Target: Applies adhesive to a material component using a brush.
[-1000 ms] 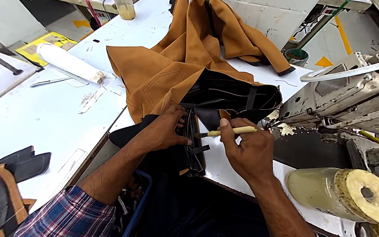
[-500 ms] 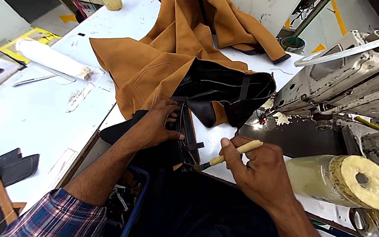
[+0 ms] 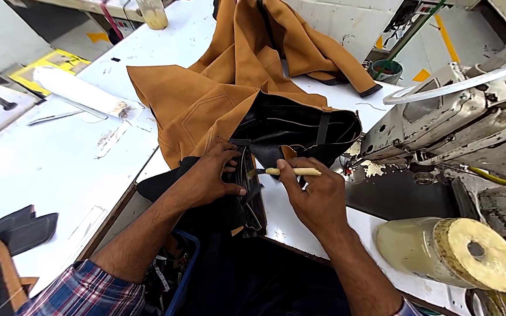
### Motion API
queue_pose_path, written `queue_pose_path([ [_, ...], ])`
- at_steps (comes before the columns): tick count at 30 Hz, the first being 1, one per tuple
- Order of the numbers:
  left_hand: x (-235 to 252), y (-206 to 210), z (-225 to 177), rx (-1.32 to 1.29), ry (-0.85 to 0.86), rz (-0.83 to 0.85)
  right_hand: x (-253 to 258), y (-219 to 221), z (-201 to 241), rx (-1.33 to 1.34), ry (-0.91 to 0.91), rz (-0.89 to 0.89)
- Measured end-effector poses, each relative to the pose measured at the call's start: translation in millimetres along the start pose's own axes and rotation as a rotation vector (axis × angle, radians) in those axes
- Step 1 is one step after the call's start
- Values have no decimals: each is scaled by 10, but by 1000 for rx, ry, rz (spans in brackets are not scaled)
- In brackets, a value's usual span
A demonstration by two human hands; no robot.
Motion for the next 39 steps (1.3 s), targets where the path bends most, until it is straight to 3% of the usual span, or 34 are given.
queue_pose_path([
  [4,7,-3,0,13,20,-2,176,143,2,-25,-76,3],
  [9,21,-3,-15,20,0,9,50,31,99,-58,-25,8],
  [15,225,-78,-171,160,-189,-75,-394,-585,145,63,-19,-271],
  [19,476,-195,-182,265,-76,-120,-613,-466,126,127,-170,-155],
  [21,554,-239,-185,295,36,-110,-610,-324,131,17,-237,-32],
  [25,573,-260,-202,282,132,-87,-310,188,6,-299,-312,275],
  [27,585,-253,-183,264,144,-69,-112,336,-130,-343,-290,318],
  [34,589,-247,-212,276,203,-99,562,-30,151,-265,-339,51],
  [39,691,-275,-278,362,213,-228,683,32,267,-271,-371,88],
])
Point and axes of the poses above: each hand's wrist, its own x-axis towards the middle knuckle, its own y-axis out of the palm, z = x × y, the point moved 8 cm from there along x, towards the middle knuckle, and after that the axes turned 11 degrees about z, right-handed, at the moved point
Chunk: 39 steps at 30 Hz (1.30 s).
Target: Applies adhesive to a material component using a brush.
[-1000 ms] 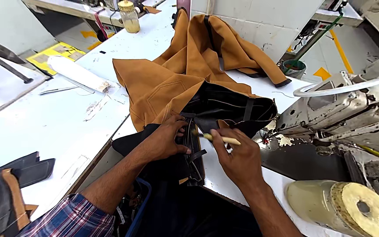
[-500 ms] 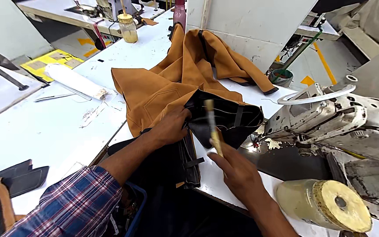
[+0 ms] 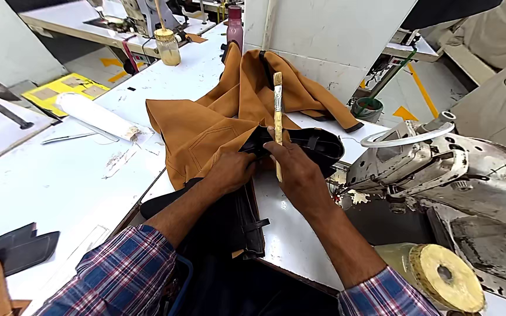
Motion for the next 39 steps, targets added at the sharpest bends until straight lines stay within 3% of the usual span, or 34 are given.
queue_pose_path([
  [5,97,-101,164,-126,-53,100,-557,-480,390,105,-98,-51],
  [9,127,-128,265,-226,-70,104,-1003,-410,475,186,-24,-117],
  [12,127,-134,303,-321,-115,99,-950,-200,373,223,116,-177],
  [15,149,-153,284,-322,-111,94,-788,-142,357,299,120,-228],
  [20,291,-184,68,-140,-90,323,-916,-532,559,459,102,-393],
  [23,420,-191,-59,-60,-96,428,-1037,-508,725,517,120,-348],
  [27,539,-174,-26,-235,-303,528,-1019,9,665,255,221,-194],
  [32,483,-175,138,-500,-459,513,-888,278,287,231,363,-130],
  [39,395,-158,278,-676,-443,458,-738,387,99,335,368,-64],
])
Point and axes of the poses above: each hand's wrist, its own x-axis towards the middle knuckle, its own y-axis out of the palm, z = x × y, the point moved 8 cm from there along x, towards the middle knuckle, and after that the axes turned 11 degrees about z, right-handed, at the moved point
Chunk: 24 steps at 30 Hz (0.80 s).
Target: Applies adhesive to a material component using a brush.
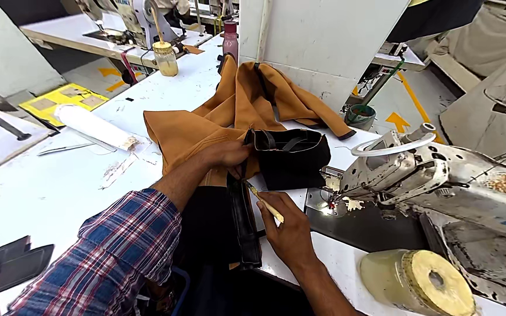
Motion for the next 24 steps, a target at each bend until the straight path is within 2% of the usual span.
queue_pose_path([
  [4,188,-42,107,36,59,22,38,-84,-32,52,34,-10],
  [12,-9,-30,77,-94,-11,5,37,-100,-110,89,105,-42],
  [16,23,-25,108,-99,12,23,126,-158,-33,49,67,-90],
  [21,42,-23,52,-2,-24,19,257,-158,10,-11,5,-140],
  [24,13,-29,35,-37,-48,24,245,-171,38,-20,-15,-125],
])
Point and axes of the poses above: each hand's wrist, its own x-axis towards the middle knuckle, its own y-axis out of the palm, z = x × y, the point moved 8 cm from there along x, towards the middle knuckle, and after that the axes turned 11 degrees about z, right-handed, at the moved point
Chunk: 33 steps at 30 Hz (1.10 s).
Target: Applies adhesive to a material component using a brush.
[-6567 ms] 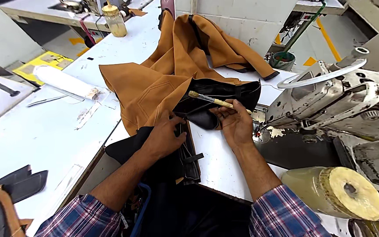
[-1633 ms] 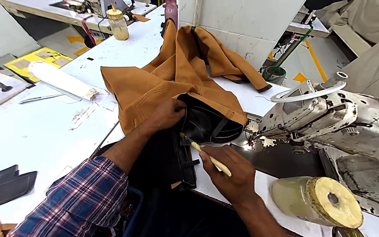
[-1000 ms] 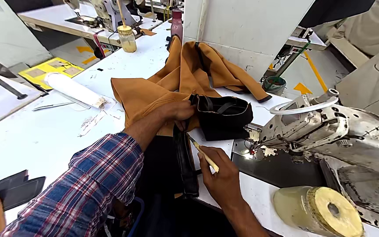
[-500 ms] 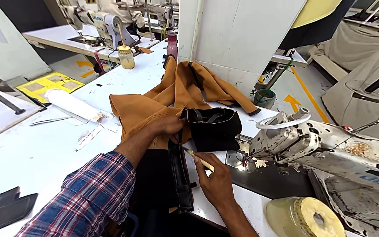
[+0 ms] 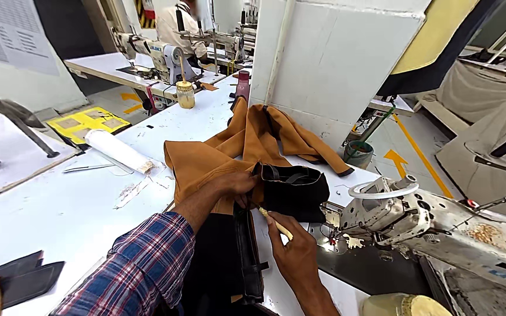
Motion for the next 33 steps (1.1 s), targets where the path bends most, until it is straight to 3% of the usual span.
queue_pose_path([
  [12,53,2,-36,-26,-48,89,185,-68,55,-13,-56,-58],
  [16,6,-86,-452,316,269,-3,117,-101,38,-10,-46,-67],
  [19,-17,-77,-655,354,431,-3,120,-200,61,-23,-62,-118],
  [27,-79,-23,-658,139,276,48,61,-405,258,-157,-184,-175],
  [33,-65,-28,-618,76,242,78,64,-357,225,-25,-174,-82],
])
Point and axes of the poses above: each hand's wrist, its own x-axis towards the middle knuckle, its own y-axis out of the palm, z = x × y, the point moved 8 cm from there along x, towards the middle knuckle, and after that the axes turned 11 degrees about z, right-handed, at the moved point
